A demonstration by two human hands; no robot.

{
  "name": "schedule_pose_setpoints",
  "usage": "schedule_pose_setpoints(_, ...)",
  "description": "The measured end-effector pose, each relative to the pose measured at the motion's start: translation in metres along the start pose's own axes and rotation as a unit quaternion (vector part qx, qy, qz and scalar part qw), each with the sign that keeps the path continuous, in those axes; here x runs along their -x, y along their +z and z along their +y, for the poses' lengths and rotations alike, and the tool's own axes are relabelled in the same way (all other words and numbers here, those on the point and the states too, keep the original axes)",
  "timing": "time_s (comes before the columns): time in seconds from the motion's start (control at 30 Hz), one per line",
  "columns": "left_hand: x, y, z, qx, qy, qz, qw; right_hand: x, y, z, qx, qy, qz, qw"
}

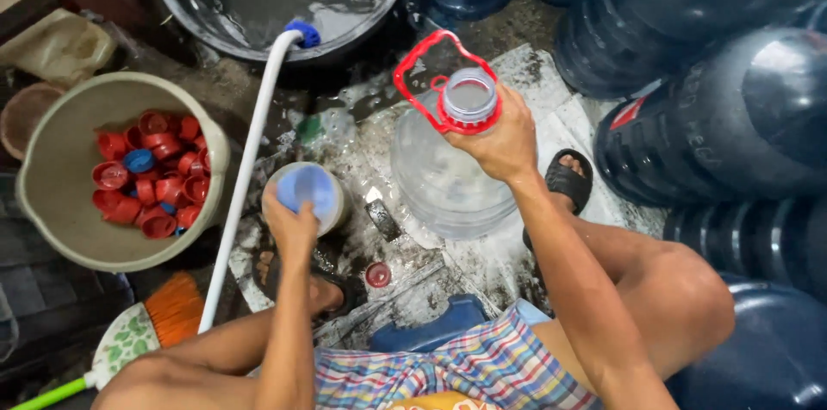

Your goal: The person cleans a large transparent water jug by first pouring a white liquid into it, then inserting a long white pipe with a blue brush to scrub the interior. The person repeatedly moves the brush inside the jug while water and foam are visible.

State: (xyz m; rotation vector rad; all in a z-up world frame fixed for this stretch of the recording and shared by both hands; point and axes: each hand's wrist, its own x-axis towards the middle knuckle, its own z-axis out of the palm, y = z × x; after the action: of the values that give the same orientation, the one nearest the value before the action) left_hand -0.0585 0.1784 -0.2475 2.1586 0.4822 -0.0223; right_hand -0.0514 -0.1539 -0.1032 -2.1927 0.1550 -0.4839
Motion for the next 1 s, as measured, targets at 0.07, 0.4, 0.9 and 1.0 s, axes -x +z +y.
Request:
schedule_pose_setpoints(0.07,0.042,0.000,0.016,-0.010,0.011,-0.056,0.998,0.001,0.002,0.008,-0.009,0.013,0.007,1.000)
schedule_pose_setpoints(0.4,0.080,0.101,-0.099,-0.234,-0.011,-0.288,0.929,-0.016,-0.017,0.008,-0.003,0.066,0.098,0.993)
schedule_pose_setpoints(0.9,-0.079,-0.010,-0.189,-0.132,0.059,0.139,0.980,-0.001,0.003,0.061,0.008,0.008,0.133,0.991)
schedule_pose_setpoints(1.0,-0.100,-0.017,-0.173,-0.056,0.032,0.034,0.997,0.001,0.003,0.056,0.027,0.006,0.145,0.989)
